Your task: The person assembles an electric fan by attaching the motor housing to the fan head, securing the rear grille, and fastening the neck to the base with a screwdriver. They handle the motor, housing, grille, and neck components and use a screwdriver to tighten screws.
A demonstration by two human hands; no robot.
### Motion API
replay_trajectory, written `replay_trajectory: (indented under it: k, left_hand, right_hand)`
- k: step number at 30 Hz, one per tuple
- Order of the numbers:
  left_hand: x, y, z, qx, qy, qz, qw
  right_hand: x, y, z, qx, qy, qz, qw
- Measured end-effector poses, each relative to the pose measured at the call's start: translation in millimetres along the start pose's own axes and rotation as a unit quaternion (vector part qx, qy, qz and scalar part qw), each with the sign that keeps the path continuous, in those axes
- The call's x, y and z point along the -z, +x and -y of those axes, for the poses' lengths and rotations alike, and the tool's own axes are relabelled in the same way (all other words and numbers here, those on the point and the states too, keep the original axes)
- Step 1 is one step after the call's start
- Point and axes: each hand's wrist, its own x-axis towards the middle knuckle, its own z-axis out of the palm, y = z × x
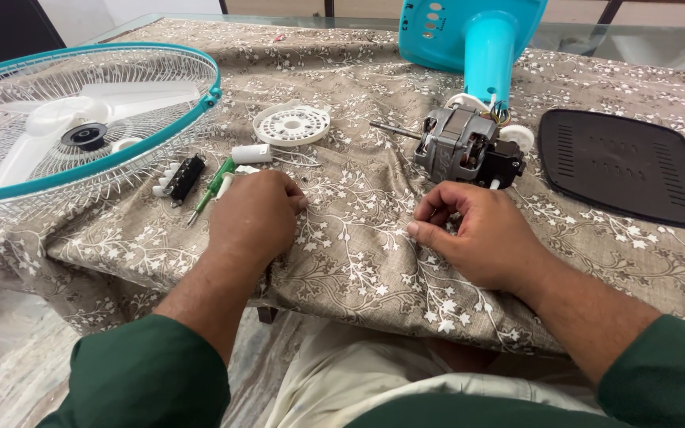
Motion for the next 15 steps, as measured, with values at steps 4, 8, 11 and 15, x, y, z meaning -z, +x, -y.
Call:
replay_trajectory:
  k: [4,8,11,15]
  left_hand:
    - [0.6,0.5,-0.9,-0.021,0.011,-0.009,1.000]
    - [6.1,1.9,-10.7,-0.028,-0.017,-0.020,0.999]
    - [9.4,2.1,-26.1,-0.046,-0.142,-0.014,0.989]
    - [-4.2,-9.4,-61.9,-0.141,-0.264,-0.008,0.954]
  right_hand:
    - [0.1,0.7,-1.2,-0.002,-0.008,0.002,1.000]
    - [0.9,0.5,-3.6,0.026,0.002,-0.018,0.999]
    - [4.8,0.5,-1.5,0.022,0.048,-0.042,0.998]
    - [16.2,7.3,3.2,-0.100,0.407,-0.010,0.908]
